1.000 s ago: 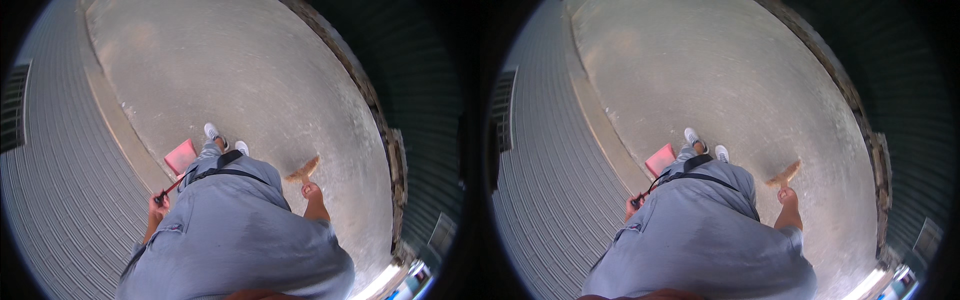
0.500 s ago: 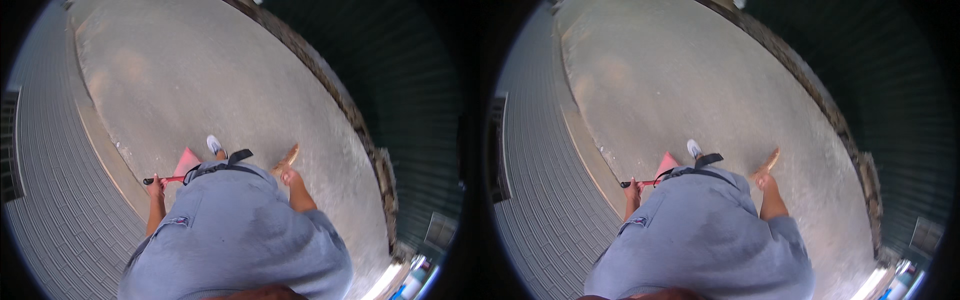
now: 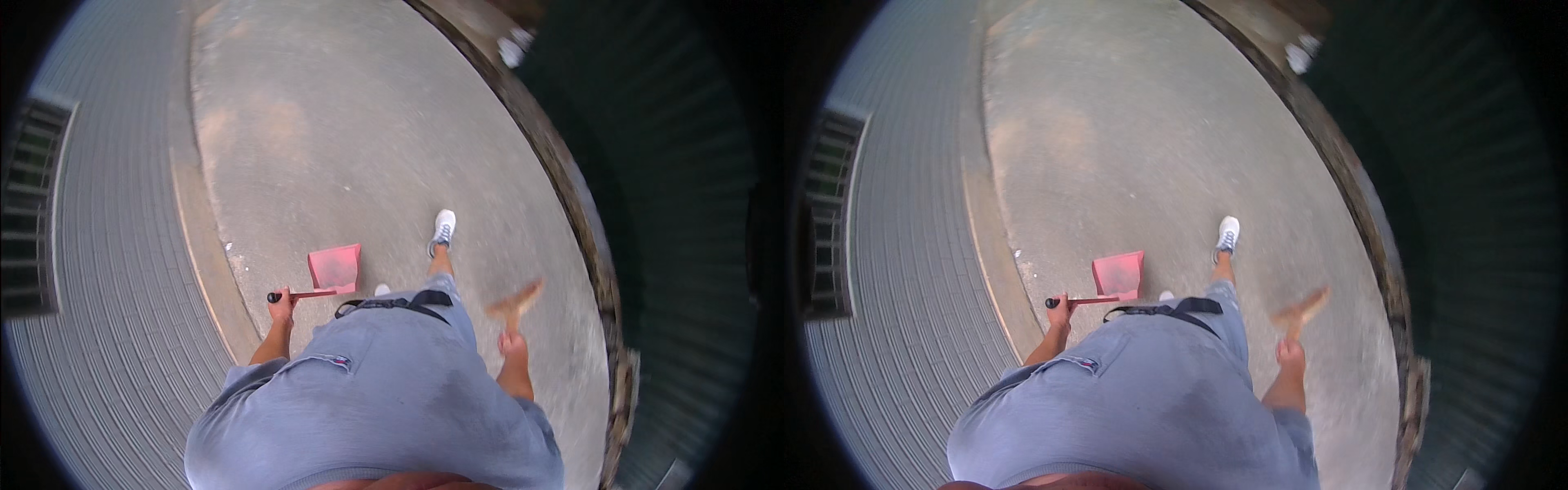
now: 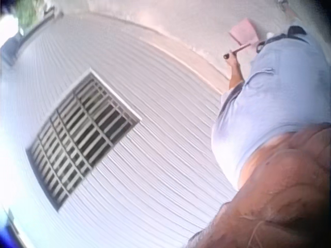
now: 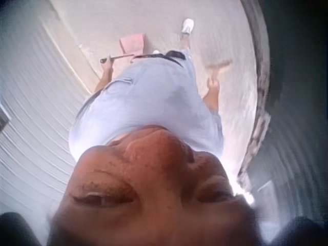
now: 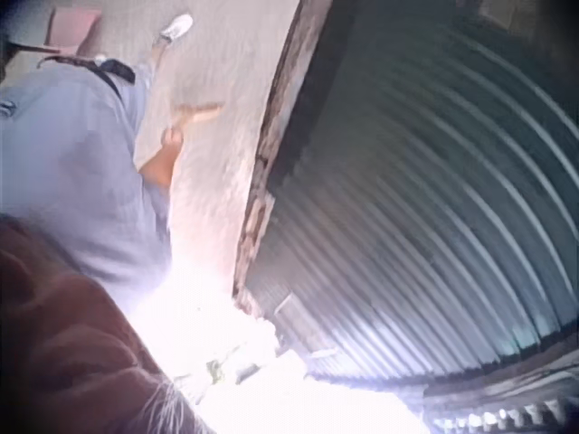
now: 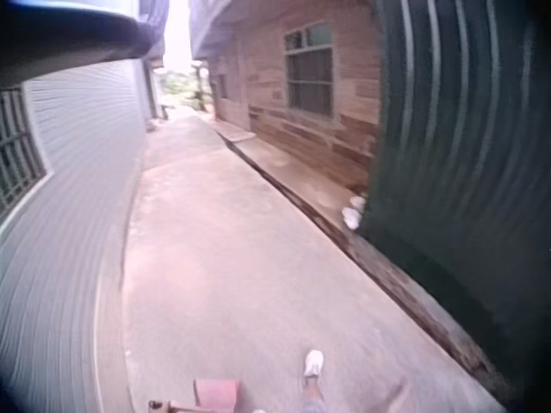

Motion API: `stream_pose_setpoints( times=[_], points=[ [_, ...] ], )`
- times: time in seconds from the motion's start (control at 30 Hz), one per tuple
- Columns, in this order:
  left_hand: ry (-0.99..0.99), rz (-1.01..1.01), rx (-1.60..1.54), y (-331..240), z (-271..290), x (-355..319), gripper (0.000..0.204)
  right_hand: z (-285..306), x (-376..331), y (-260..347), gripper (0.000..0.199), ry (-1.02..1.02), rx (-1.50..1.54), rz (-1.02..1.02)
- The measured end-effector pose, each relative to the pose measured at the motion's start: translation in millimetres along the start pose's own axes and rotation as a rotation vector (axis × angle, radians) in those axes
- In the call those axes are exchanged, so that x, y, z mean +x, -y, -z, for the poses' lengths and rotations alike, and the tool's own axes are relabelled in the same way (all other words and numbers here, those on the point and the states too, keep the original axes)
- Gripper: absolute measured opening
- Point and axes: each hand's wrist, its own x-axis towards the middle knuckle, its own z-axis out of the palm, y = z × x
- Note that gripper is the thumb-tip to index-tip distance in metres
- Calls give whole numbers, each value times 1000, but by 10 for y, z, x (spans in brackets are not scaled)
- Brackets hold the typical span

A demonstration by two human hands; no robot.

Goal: The person sweeps a concrete outdoor area using a traditional straw broom and a pink dustpan. They move around a parked scooter and along a brick wall, sweeping debris into a pile.

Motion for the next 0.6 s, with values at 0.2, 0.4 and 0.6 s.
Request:
stream_pose_setpoints(
  times=[0.2,0.4,0.6],
  points=[
    [-350,40,-147,-405,-429,158,18,688,1012,-9,24,132,-317,428],
    [-378,193,-365,-1215,-950,-321,22,824,1945,1144,29,200,-699,404],
    [-423,170,-512,-1654,-1612,-176,22,496,3823,1872,26,106,-1347,1421]
  ],
)
